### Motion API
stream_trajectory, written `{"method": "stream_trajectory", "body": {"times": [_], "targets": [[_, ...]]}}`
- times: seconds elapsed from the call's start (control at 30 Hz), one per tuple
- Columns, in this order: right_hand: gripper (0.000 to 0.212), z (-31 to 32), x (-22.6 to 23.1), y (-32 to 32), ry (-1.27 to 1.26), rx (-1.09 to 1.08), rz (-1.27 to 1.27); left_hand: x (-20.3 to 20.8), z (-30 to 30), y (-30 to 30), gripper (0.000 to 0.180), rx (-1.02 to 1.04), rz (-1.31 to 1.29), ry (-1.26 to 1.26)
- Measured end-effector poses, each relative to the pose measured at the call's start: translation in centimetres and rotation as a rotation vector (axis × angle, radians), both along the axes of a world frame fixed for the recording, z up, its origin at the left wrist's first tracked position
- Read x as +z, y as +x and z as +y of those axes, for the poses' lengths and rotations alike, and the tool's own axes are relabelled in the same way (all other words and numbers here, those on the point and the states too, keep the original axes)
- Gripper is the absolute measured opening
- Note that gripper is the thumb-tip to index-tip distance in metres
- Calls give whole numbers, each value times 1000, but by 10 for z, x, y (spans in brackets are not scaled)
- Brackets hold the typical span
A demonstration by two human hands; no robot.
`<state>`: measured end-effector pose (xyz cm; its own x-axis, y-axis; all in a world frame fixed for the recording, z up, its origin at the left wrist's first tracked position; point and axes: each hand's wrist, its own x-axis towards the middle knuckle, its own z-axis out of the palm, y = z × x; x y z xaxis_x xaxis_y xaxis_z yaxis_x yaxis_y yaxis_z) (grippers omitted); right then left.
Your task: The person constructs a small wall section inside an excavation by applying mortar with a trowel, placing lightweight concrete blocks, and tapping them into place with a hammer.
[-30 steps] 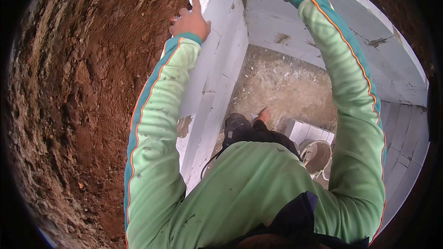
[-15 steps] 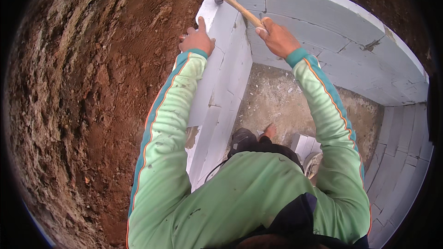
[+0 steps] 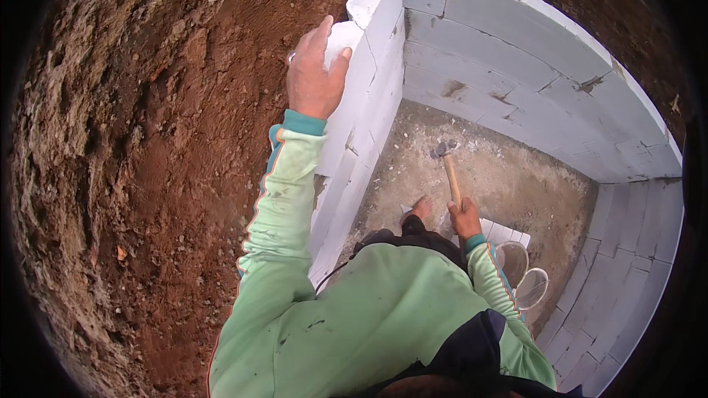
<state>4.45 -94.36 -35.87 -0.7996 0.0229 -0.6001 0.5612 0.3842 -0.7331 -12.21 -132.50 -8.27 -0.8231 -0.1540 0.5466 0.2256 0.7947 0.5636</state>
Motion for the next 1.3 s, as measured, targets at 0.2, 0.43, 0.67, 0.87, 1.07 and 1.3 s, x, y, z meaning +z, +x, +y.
{"method": "stream_trajectory", "body": {"times": [0.2, 0.43, 0.67, 0.87, 1.07, 1.3], "targets": [[32, -19, 39, 46, 111, 49, 164, -57, -14, 192, 45, 228, 54, 52], [35, -72, 96, 58, 7, 113, 602, -64, -52, 219, 46, 42, -22, -204], [37, -116, 118, 90, 447, 577, 629, -54, -71, 195, 42, -8, -87, -391], [34, -177, 137, 84, 431, 1020, 942, -53, -71, 192, 40, 22, -143, -443], [35, -199, 125, 47, 548, 875, 736, -53, -68, 193, 40, 47, -189, -461], [42, -202, 132, 39, 519, 835, 631, -47, -65, 196, 39, 40, -203, -432]]}}
